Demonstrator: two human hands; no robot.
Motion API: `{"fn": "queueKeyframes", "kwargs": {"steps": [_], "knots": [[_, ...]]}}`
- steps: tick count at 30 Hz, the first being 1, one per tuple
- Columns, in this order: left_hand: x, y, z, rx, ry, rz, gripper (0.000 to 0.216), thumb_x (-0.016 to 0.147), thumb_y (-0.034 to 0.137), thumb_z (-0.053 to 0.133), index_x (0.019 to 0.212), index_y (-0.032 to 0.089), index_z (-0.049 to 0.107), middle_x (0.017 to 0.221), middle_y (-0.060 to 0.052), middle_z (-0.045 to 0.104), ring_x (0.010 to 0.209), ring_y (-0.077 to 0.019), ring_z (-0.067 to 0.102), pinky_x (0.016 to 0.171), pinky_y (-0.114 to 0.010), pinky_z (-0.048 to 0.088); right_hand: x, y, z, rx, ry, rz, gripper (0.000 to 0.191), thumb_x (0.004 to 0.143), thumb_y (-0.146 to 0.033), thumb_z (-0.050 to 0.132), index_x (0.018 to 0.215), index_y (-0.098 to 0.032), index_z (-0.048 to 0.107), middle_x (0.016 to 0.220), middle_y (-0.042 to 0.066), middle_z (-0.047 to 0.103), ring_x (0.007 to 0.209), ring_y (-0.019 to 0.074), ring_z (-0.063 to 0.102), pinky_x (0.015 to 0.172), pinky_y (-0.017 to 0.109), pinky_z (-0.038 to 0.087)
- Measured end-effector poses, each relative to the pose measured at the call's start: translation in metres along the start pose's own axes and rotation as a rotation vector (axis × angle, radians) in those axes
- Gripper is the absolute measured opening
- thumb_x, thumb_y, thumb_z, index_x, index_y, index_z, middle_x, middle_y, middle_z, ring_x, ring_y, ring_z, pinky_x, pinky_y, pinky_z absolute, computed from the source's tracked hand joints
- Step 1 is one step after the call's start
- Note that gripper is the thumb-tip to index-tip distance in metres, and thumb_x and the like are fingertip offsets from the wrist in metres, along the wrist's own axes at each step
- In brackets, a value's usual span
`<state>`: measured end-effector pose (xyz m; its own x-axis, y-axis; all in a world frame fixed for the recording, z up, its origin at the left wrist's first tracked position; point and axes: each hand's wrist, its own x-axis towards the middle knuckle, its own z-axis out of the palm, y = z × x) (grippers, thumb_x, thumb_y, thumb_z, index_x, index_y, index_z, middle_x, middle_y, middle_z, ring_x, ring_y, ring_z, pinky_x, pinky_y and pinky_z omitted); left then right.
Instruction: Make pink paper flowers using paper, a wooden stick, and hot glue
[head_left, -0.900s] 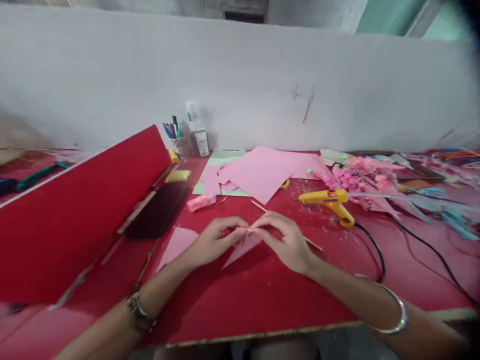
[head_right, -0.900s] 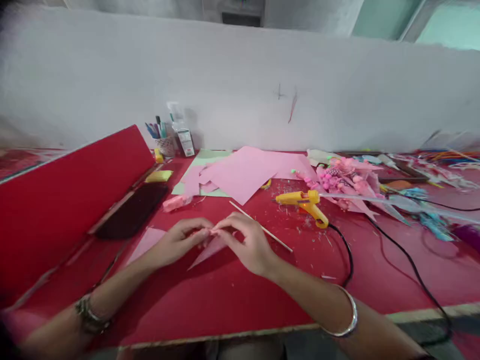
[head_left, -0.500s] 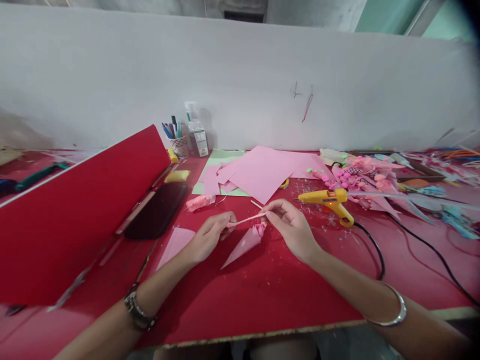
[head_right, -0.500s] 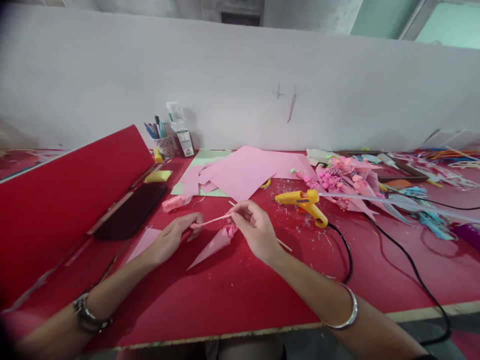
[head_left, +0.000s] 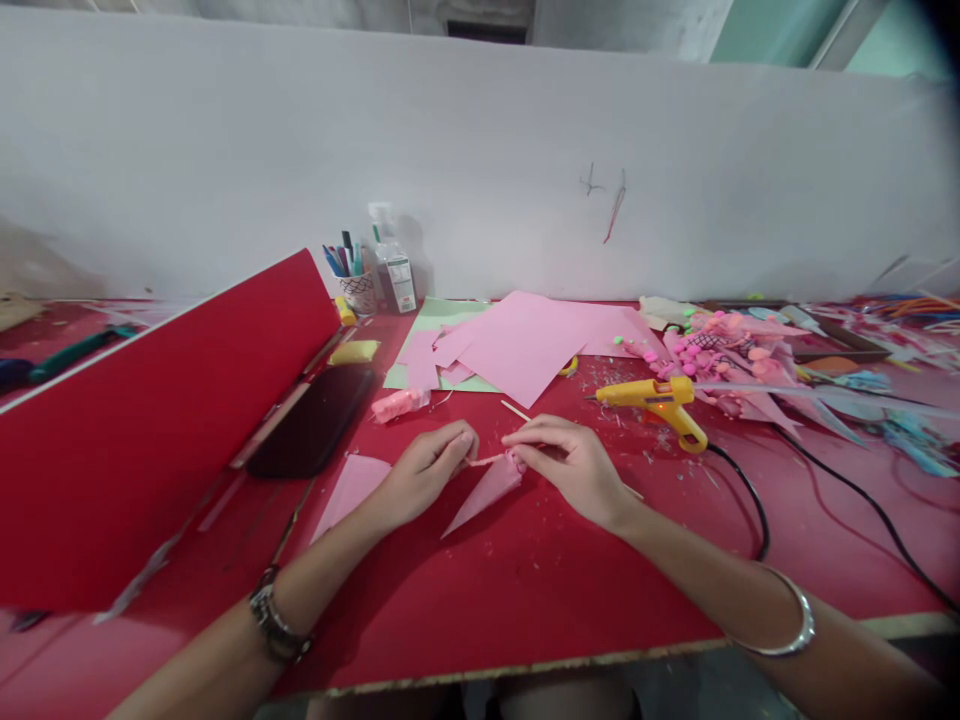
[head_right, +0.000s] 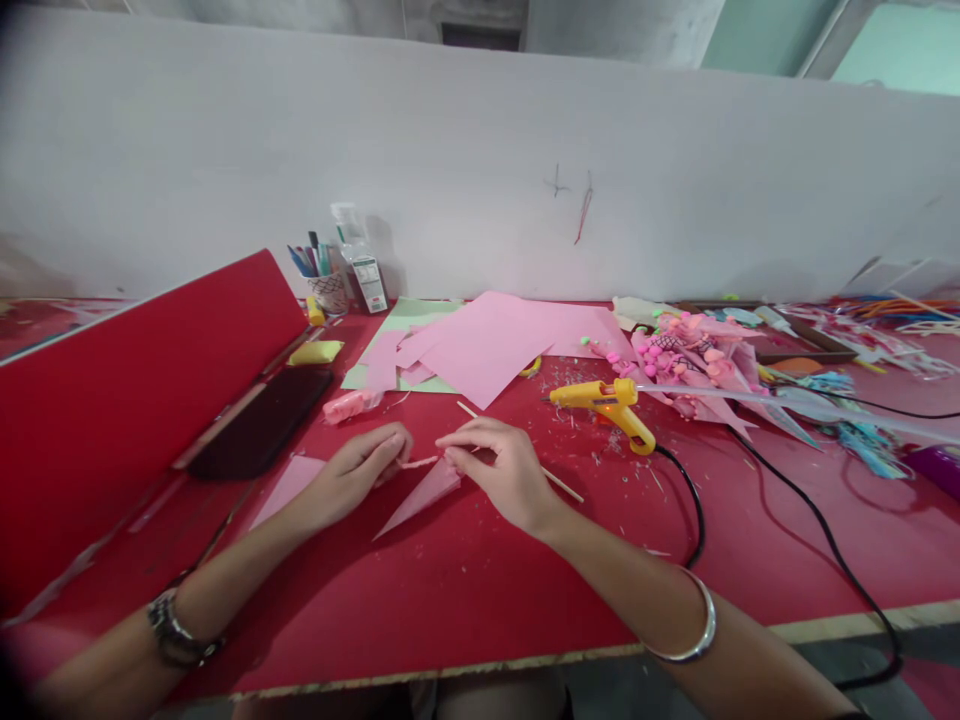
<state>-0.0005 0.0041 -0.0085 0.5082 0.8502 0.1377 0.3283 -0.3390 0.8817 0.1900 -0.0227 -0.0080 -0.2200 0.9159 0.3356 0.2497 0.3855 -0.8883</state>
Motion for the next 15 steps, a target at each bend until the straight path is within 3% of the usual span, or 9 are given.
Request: {"fn": "queueKeyframes", "kwargs": {"steps": [7,10,15], "knots": [[0.0001,-0.0001,-0.0006,0.045,0.008,0.06,0.026,0.081,0.033,0.041,0.062,0.018,0.03,0.059,0.005,0.031,0.054,-0.0087,0.031,0.053,-0.021,0.03,0.001,-0.0026,0.0009,-0.001,-0.002,-0.045,0.015,0.075,-0.013,0.053,0.085,-0.019,0.062,0.082,0.002,0.058,0.076,0.0101,0.055,0.066,0.021,0.044],[0.0023,0.0005,-0.0005,0.12,0.065,0.086,0.028,0.076,0.027,0.049,0.063,0.019,0.025,0.064,0.004,0.035,0.059,-0.0093,0.034,0.058,-0.022,0.032,0.0015,-0.0017,0.0009,0.016,-0.015,-0.046,0.015,0.076,-0.014,0.052,0.086,-0.019,0.062,0.082,0.002,0.058,0.076,0.0101,0.055,0.066,0.021,0.044],[0.004,-0.0009,0.0002,0.136,0.09,0.108,0.021,0.078,0.018,0.042,0.063,0.019,0.027,0.069,0.002,0.042,0.064,-0.0101,0.038,0.063,-0.023,0.033,0.0018,0.0004,0.0003,0.019,-0.005,-0.044,0.014,0.077,-0.016,0.05,0.084,-0.019,0.062,0.081,0.002,0.059,0.075,0.0108,0.056,0.066,0.023,0.044]]}}
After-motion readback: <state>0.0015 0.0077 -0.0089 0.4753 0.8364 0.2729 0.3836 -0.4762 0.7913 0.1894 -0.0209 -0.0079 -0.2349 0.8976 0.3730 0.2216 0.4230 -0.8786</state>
